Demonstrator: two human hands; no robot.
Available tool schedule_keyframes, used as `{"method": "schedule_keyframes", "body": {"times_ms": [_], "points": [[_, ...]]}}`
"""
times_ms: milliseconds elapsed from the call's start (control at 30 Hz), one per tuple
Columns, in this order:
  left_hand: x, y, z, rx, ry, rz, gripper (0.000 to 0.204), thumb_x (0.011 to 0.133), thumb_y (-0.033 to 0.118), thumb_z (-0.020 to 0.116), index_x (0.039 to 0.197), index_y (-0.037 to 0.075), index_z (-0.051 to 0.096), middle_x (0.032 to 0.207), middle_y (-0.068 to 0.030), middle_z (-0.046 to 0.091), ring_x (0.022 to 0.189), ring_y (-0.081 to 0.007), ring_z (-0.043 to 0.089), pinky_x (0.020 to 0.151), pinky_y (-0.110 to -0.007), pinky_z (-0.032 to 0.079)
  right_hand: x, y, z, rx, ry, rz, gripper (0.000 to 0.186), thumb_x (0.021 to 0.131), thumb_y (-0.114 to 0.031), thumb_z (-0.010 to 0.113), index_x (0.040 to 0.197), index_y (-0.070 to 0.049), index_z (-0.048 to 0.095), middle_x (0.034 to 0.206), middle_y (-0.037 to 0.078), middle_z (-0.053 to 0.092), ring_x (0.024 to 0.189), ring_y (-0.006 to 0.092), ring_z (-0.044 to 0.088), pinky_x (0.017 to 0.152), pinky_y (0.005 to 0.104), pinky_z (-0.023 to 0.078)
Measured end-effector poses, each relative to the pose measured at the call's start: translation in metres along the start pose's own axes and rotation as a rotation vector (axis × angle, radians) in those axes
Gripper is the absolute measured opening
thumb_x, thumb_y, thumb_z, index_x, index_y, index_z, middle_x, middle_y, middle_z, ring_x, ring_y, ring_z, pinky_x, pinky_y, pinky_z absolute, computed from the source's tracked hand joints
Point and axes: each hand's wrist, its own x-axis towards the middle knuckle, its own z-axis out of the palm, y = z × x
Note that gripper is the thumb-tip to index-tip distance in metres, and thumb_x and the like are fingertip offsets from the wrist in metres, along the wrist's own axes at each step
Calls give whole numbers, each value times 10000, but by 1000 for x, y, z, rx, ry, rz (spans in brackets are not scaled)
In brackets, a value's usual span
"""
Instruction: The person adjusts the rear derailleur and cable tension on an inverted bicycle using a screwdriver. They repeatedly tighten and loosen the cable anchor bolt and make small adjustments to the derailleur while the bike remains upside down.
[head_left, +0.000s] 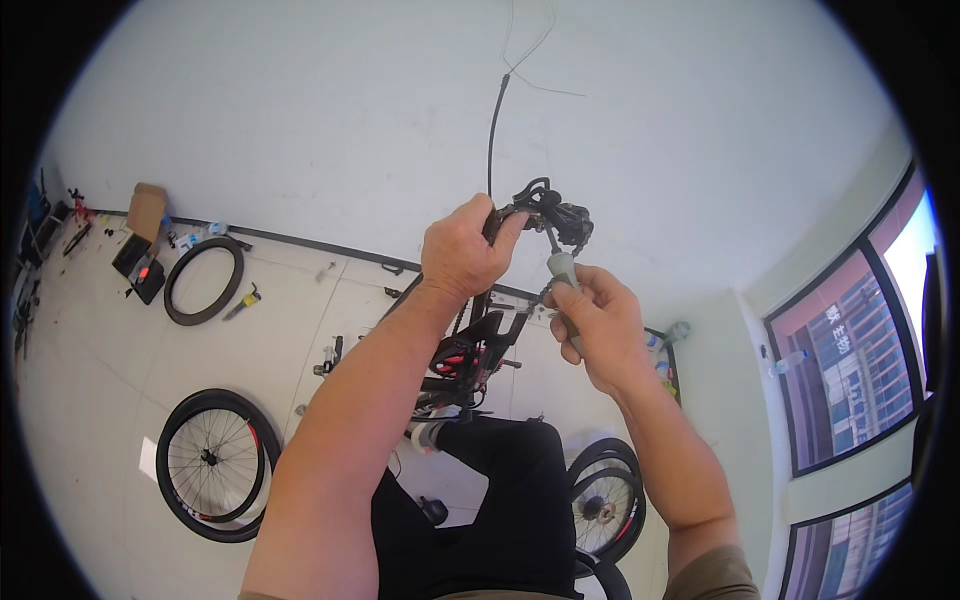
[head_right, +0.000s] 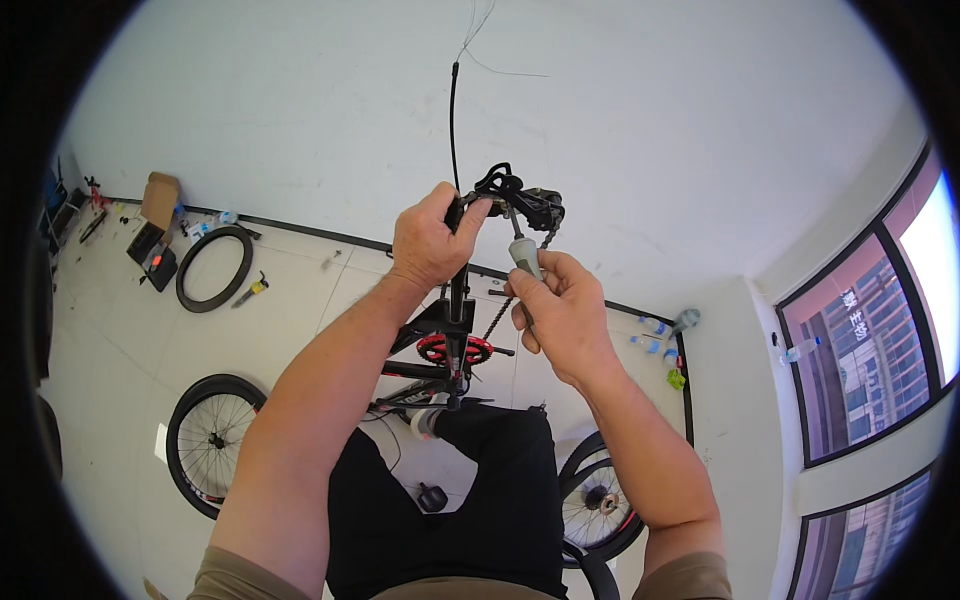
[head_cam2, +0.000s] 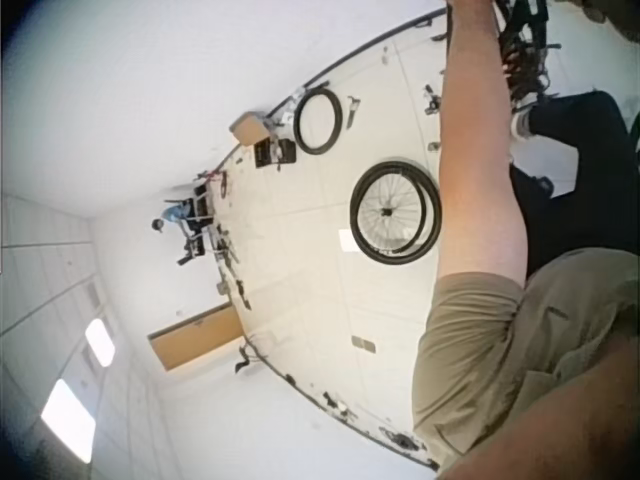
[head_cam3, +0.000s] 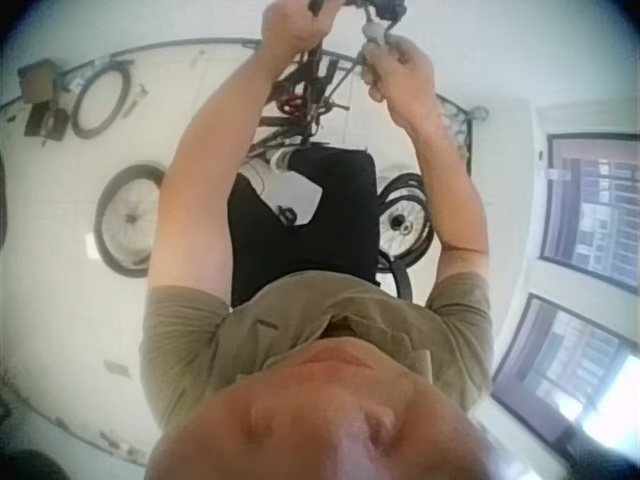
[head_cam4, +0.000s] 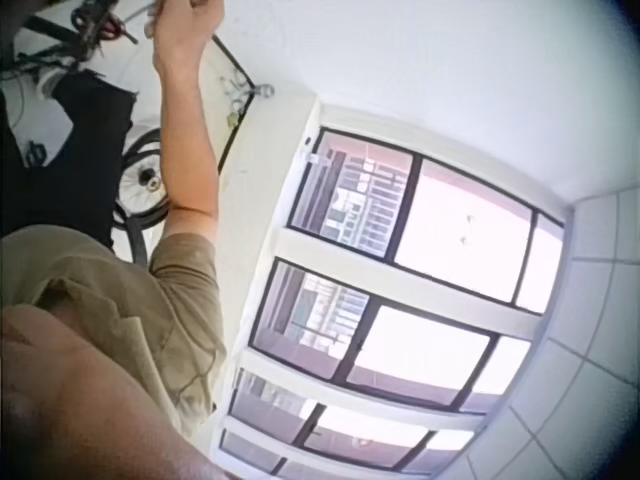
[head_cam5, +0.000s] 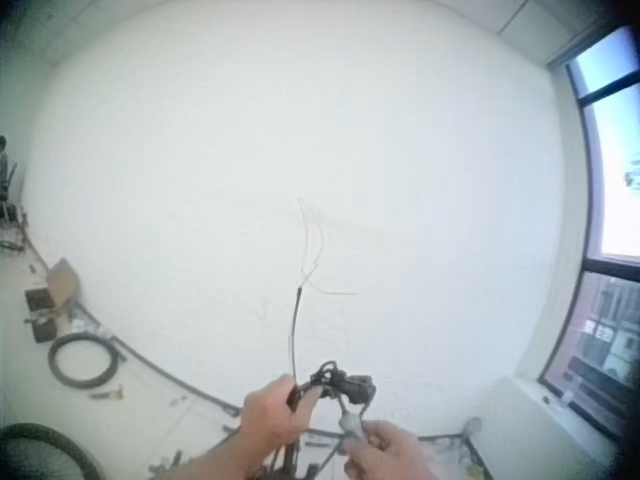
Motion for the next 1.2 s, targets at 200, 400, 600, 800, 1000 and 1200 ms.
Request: {"method": "schedule_keyframes", "body": {"times_ms": [200,400,600,800,1000,1200], "points": [[2,-2,0,19,11,19,401,865,369,716,719,67,496,592,-93,574,519,-323,565,485,-406,450,5,4,0,-51,24,1,388,896,-93,652,1229,79,551,807,68,637,608,89,550,427,249,367],[0,3,-2,30,15,38,391,875,343,709,716,63,488,583,-98,562,513,-317,556,478,-393,439,17,16,-21,-478,56,-326,327,887,-85,655,1180,47,592,758,73,625,623,120,529,578,302,449],[0,4,-2,30,35,60,389,885,333,702,718,59,484,569,-103,542,503,-318,534,478,-392,428,11,2,-21,-686,-3,-436,261,879,-47,621,1118,49,573,725,190,586,605,248,540,597,366,454],[1,5,-3,35,-21,20,365,867,325,710,724,60,503,600,-99,584,537,-320,584,498,-394,457,8,-3,-16,-724,-3,-409,265,882,-55,604,1124,46,571,744,223,584,614,302,526,604,386,451],[0,4,-8,-19,-38,20,356,814,311,754,738,63,511,613,-99,587,534,-310,583,503,-390,467,7,15,-19,-536,79,-335,383,885,-90,634,1239,37,561,816,155,632,662,198,551,636,329,472],[-6,5,-5,-27,-27,43,365,783,311,776,742,70,505,606,-93,579,534,-308,593,501,-396,480,3,43,-15,-503,199,-511,393,893,-98,641,1255,38,575,844,86,656,689,120,550,635,273,470]]}}
